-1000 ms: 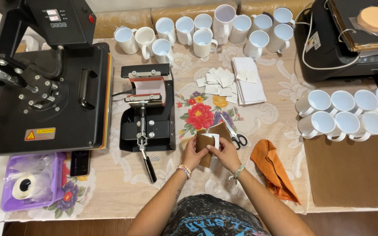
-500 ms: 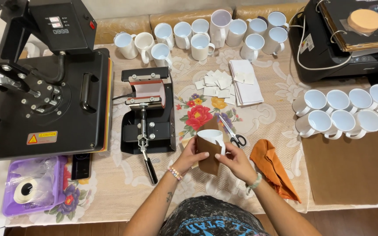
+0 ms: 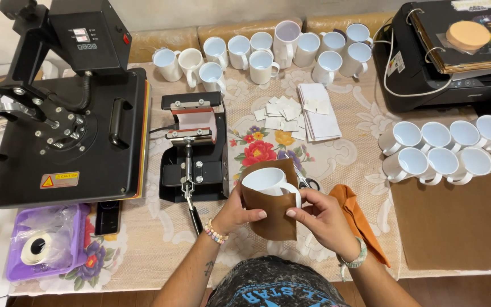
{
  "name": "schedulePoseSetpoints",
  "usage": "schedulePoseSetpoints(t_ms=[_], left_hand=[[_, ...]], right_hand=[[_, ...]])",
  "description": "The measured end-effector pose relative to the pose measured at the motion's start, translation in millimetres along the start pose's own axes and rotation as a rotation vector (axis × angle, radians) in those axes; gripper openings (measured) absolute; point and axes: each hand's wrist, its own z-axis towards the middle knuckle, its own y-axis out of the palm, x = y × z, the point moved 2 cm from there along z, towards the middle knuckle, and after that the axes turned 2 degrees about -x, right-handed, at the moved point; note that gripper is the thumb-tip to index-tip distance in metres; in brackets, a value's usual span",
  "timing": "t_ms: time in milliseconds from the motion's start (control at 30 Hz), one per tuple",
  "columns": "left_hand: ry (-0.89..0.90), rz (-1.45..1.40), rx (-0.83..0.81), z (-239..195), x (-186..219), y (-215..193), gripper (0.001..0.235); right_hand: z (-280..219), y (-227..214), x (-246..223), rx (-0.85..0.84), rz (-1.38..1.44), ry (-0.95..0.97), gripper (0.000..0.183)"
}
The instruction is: The person wraps a brown paper sleeve around a white mug and secures it with tape. They then place the mug into a mug press machine and close the clamp. Finally, they arrange several small white paper squares on the table.
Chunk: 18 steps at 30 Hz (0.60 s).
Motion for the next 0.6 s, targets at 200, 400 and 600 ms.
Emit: schedulePoseSetpoints(t_ms=[200,400,600], left_hand=[[-0.023,-0.174,0.138,-8,-43,-5,0.089],[-0.134,-0.481,0.281,-12,-64,19,0.081],[-0.065,-0.503,0.282,-5,-77,16,0.074]], right_hand=[[1,1,14,0.105,-0.214,-0.107,0.022],[7,4,14,0.127,-0.168,-0.028,0.021],[4,1,21,0.139,0.064,-0.03,0.015]])
